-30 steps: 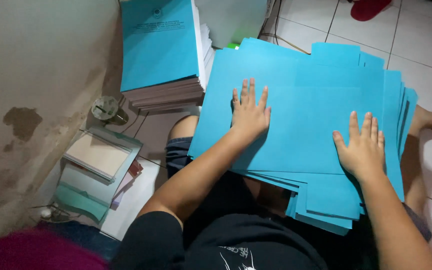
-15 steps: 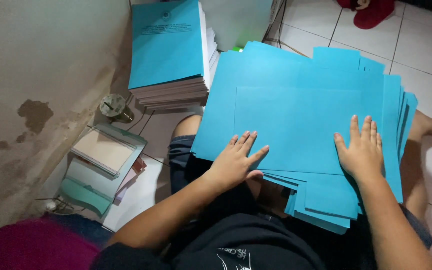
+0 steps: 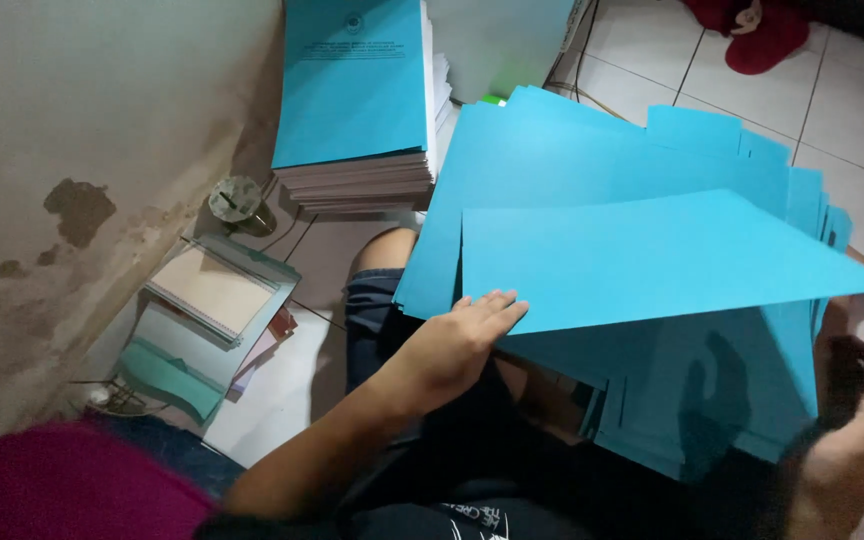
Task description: The person sits on the floor and repeatedly picks up stacks of blue papers, aligns them, and places them onto a growing pile on the left side. The hands smooth and adjust the papers to keep the stack neat.
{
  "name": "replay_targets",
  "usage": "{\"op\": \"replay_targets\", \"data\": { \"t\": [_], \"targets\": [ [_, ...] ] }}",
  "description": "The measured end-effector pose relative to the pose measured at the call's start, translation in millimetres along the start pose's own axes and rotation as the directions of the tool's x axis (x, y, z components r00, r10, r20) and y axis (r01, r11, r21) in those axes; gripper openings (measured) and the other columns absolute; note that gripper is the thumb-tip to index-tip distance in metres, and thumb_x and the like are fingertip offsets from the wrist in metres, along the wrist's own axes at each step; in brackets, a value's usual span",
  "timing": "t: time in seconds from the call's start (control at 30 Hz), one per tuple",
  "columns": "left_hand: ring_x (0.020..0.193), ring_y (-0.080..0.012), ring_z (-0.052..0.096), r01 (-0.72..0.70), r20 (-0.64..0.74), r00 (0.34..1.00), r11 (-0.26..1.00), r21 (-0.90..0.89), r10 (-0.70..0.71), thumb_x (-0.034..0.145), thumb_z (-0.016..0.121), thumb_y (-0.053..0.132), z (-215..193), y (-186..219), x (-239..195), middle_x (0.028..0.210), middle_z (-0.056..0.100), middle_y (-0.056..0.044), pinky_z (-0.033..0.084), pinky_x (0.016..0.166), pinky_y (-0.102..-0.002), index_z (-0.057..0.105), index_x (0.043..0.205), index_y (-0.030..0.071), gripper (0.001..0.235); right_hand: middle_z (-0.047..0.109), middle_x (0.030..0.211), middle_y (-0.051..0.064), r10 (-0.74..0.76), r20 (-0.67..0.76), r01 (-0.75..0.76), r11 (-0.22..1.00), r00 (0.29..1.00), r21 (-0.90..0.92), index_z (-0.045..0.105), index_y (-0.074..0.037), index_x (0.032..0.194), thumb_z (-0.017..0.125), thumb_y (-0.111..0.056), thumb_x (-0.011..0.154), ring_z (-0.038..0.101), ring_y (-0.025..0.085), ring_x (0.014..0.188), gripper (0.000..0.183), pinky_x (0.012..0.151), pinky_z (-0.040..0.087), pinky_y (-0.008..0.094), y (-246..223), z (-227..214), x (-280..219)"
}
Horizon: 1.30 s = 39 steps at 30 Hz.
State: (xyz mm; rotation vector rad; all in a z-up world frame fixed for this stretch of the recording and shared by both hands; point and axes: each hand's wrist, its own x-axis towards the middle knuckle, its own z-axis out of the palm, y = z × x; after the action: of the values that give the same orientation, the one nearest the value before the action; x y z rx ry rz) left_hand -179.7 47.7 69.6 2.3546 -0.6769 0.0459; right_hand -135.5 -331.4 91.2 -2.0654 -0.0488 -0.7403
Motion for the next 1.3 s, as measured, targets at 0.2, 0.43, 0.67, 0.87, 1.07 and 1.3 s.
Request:
{"op": "replay_targets", "data": {
  "t": [0.2,0.43,0.67,0.87,1.07,1.3],
  "targets": [
    [0.110,-0.0294,0.069,-0.205,-0.224,0.973,0.658,-0.725,0.057,0.111,0.044,0.001,-25.2,18.1,-14.4,0.127,0.064,-0.018,0.061,0.093,-0.035,0.045,0.150,0.005,0.039,0.026,0.159,0.027,0.364,0.366,-0.494,0.782,0.857,0.379,0.019,-0.006,0.158,0.040,-0.002,0.105,0.030,0.041,0.150,0.057,0.123,0.030,0.054,-4.9,51.7,3.6],
    [0.064,-0.0094,0.054,-0.128,-0.294,0.917,0.500,-0.857,-0.268,0.108,0.049,0.035,-60.5,-12.4,-27.9,0.076,0.051,0.003,0.047,0.056,-0.022,0.054,0.099,0.014,0.023,0.055,0.137,0.016,0.442,0.538,-0.468,0.878,0.718,-0.097,0.043,-0.006,0.142,0.045,-0.015,0.105,0.057,0.031,0.128,0.038,0.103,0.046,0.048,-165.9,102.6,21.0],
    [0.081,-0.0142,0.058,0.272,-0.696,0.590,0.912,-0.307,-0.410,0.102,0.064,0.015,-135.4,-122.2,-15.9,0.106,0.062,-0.006,0.058,0.080,-0.028,0.051,0.145,0.004,0.046,0.053,0.143,0.013,-0.310,0.510,-0.084,0.788,0.803,0.611,0.039,-0.005,0.147,0.067,-0.022,0.107,0.055,0.020,0.130,0.052,0.115,0.048,0.031,-158.3,273.0,93.4],
    [0.074,-0.0161,0.045,0.419,-0.793,0.515,0.902,-0.099,-0.327,0.106,0.067,0.019,-148.4,-267.0,-18.8,0.092,0.054,-0.002,0.046,0.071,-0.029,0.055,0.147,0.011,0.044,0.048,0.153,0.022,-0.469,0.452,0.121,0.783,0.759,0.611,0.035,0.007,0.153,0.066,0.013,0.099,0.051,0.028,0.140,0.062,0.121,0.039,0.036,-114.8,460.4,122.4],
    [0.137,-0.0358,0.055,0.499,-0.720,0.613,0.866,0.034,-0.325,0.107,0.058,0.018,-117.4,-320.8,-29.5,0.141,0.062,-0.022,0.051,0.110,-0.048,0.056,0.144,0.002,0.040,0.044,0.159,0.024,-0.146,0.642,0.086,0.989,0.753,0.124,0.029,0.004,0.156,0.075,-0.013,0.101,0.041,0.035,0.147,0.074,0.121,0.031,0.041,-57.6,534.8,94.7],
    [0.147,-0.0347,0.044,0.566,-0.622,0.589,0.813,-0.138,-0.516,0.098,0.069,0.051,-105.1,-312.7,-41.6,0.164,0.033,-0.015,0.053,0.108,-0.050,0.055,0.147,0.002,0.071,0.012,0.172,0.014,0.115,0.913,0.051,0.988,0.392,-0.147,0.020,-0.012,0.164,0.068,-0.050,0.091,0.013,0.033,0.158,0.095,0.124,0.019,0.048,-126.7,466.9,86.5]
  ]
}}
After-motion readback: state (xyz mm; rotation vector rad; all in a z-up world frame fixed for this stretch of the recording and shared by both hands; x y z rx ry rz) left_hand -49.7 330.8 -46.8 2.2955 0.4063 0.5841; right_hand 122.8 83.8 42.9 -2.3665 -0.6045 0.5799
